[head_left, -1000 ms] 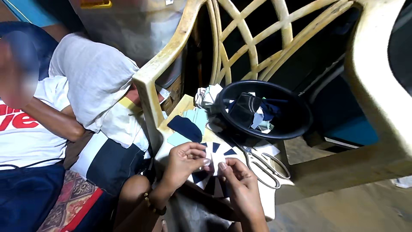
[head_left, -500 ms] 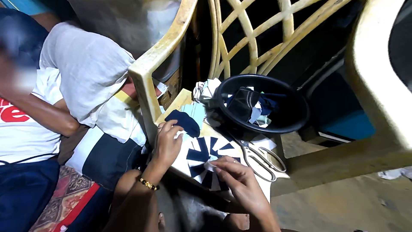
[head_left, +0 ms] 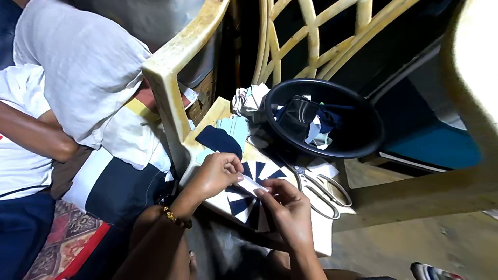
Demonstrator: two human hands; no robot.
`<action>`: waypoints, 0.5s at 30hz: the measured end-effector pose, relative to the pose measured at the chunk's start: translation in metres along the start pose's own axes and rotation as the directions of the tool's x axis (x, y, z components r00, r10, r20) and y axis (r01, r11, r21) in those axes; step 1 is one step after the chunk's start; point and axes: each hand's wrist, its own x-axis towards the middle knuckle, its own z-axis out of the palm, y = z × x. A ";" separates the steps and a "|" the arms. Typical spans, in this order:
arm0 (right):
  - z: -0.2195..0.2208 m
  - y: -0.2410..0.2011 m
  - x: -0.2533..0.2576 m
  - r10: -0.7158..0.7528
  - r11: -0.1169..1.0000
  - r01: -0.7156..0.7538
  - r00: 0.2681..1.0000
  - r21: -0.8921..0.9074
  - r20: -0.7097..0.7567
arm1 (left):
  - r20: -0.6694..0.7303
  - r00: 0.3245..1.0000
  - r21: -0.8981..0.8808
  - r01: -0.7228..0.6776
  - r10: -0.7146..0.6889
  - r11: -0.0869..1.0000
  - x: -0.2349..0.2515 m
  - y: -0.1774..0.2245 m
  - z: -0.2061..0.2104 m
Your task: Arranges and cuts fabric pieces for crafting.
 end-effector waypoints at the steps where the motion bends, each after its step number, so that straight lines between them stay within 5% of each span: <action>1: 0.002 0.003 0.002 -0.019 1.000 0.018 1.000 -0.023 -0.014 | -0.051 0.999 0.006 0.011 -0.011 1.000 0.001 -0.001 0.001; 5: 0.003 0.014 0.005 -0.072 0.975 0.067 0.997 -0.213 -0.015 | -0.201 0.978 -0.005 0.048 -0.048 0.999 0.005 -0.007 0.009; 15: 0.008 0.017 0.006 -0.162 0.840 0.160 0.986 -0.518 0.043 | -0.234 0.970 0.293 0.010 0.062 0.956 0.003 -0.031 0.013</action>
